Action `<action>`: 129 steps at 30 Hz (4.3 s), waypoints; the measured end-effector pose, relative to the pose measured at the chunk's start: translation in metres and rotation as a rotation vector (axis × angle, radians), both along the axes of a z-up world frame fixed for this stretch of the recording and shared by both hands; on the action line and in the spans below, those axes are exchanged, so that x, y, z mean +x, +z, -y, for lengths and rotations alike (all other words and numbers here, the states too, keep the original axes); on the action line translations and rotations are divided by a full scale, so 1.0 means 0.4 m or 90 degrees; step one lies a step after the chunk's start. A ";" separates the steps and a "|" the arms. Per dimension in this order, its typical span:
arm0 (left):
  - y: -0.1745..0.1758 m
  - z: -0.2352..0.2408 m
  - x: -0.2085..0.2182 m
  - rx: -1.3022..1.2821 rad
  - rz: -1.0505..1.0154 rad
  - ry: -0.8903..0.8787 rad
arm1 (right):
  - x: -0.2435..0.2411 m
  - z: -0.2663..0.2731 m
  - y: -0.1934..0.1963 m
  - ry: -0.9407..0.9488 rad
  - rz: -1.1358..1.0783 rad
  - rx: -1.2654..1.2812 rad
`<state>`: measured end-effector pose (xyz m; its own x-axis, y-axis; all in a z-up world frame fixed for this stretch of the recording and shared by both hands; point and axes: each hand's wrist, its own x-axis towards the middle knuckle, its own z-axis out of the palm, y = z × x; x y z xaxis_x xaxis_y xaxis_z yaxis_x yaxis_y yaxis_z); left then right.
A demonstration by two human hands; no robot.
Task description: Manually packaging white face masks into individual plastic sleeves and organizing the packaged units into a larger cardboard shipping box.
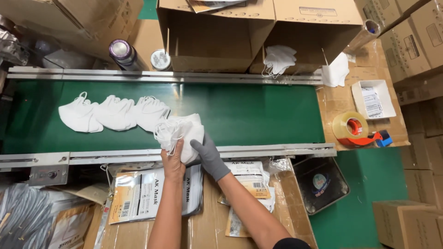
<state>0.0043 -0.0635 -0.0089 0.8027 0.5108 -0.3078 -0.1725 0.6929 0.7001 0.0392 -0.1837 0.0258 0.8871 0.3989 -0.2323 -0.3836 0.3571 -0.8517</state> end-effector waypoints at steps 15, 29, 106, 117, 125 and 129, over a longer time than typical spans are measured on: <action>0.156 -0.128 0.122 1.106 -0.097 -0.442 | 0.230 0.079 0.055 0.281 0.750 -0.588; 0.012 -0.167 -0.263 0.728 -0.238 -0.067 | 0.164 0.109 0.104 0.234 0.341 -0.531; 0.391 0.055 -0.356 0.818 -0.026 -0.075 | -0.235 0.213 0.242 0.278 0.416 -0.448; 0.142 0.064 -0.308 0.697 -0.140 -0.054 | -0.343 0.393 0.206 0.410 0.159 -0.348; 0.044 0.262 -0.386 0.716 -0.228 -0.239 | -0.083 0.630 0.099 0.527 0.449 -0.922; 0.059 0.126 -0.253 0.858 -0.173 -0.108 | 0.113 0.521 0.040 0.219 0.470 -0.910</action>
